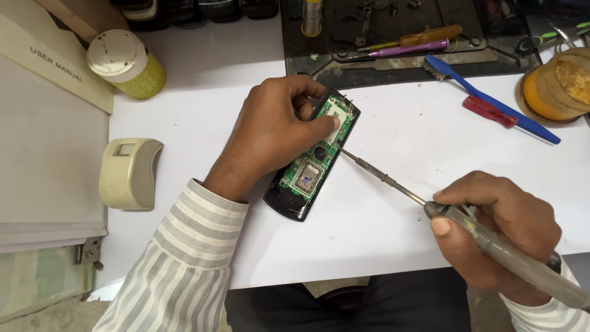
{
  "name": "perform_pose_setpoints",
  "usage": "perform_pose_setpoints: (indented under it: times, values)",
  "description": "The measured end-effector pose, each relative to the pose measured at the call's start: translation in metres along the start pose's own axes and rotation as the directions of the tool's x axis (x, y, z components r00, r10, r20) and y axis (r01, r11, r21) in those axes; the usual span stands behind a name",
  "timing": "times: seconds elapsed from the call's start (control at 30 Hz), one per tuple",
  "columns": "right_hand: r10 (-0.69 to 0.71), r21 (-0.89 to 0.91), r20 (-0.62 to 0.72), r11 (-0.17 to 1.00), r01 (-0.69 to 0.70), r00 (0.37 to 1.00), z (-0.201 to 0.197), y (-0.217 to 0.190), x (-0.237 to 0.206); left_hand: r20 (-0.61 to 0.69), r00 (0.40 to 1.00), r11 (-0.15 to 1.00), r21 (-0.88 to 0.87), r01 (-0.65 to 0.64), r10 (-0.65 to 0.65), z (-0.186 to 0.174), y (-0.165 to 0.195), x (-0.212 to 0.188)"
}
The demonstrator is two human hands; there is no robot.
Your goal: The person holds an opened mobile phone with its circuit board exposed in one hand and uses a soldering iron with the other hand to solder points on the board, repositioning the phone repeatedly to work on different spots along its edge.
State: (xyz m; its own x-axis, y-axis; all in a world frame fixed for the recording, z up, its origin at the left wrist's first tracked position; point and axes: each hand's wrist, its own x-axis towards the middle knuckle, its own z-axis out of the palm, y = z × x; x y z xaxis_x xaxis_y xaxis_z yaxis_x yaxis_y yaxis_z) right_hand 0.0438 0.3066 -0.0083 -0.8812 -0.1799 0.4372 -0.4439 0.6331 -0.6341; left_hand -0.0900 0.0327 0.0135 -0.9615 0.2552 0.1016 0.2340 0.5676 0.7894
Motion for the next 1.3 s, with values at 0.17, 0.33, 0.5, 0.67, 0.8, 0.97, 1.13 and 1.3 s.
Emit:
perform_pose_setpoints:
  times: [0.17,0.33,0.5,0.67,0.8,0.97,1.13,1.3]
  values:
    - [-0.025,0.005,0.001,1.0,0.025,1.0,0.002,0.002,0.001,0.007,1.0,1.0,-0.004,0.02,-0.02,-0.001,0.001,-0.001]
    - [-0.037,0.008,0.005,0.999,0.037,0.999,0.004,-0.001,0.004,0.013,1.0,1.0,-0.01,0.021,-0.021,-0.001,0.002,-0.001]
    - [-0.052,0.006,-0.004,0.999,0.052,0.999,0.005,-0.007,0.007,0.004,1.0,1.0,-0.011,0.019,-0.019,0.0,-0.001,-0.002]
    - [-0.024,0.094,-0.091,0.995,0.032,0.996,0.007,-0.002,0.002,-0.018,1.0,1.0,-0.023,-0.002,0.001,-0.002,0.003,-0.002]
    - [0.076,0.208,-0.17,0.977,-0.039,0.982,0.008,0.007,-0.007,-0.078,0.997,1.0,0.013,-0.027,0.028,-0.006,0.015,-0.004]
    - [0.287,0.4,-0.251,0.9,-0.171,0.925,0.008,0.011,-0.009,-0.097,0.993,0.997,0.019,0.069,-0.067,-0.011,0.032,-0.003]
    - [0.344,0.475,-0.337,0.866,-0.157,0.876,0.013,0.018,0.0,-0.121,0.985,0.992,0.032,0.124,-0.12,-0.019,0.046,0.0]
    - [0.441,0.555,-0.216,0.79,-0.262,0.871,0.013,0.032,0.002,-0.134,0.98,0.986,0.062,0.155,-0.145,-0.026,0.066,-0.001]
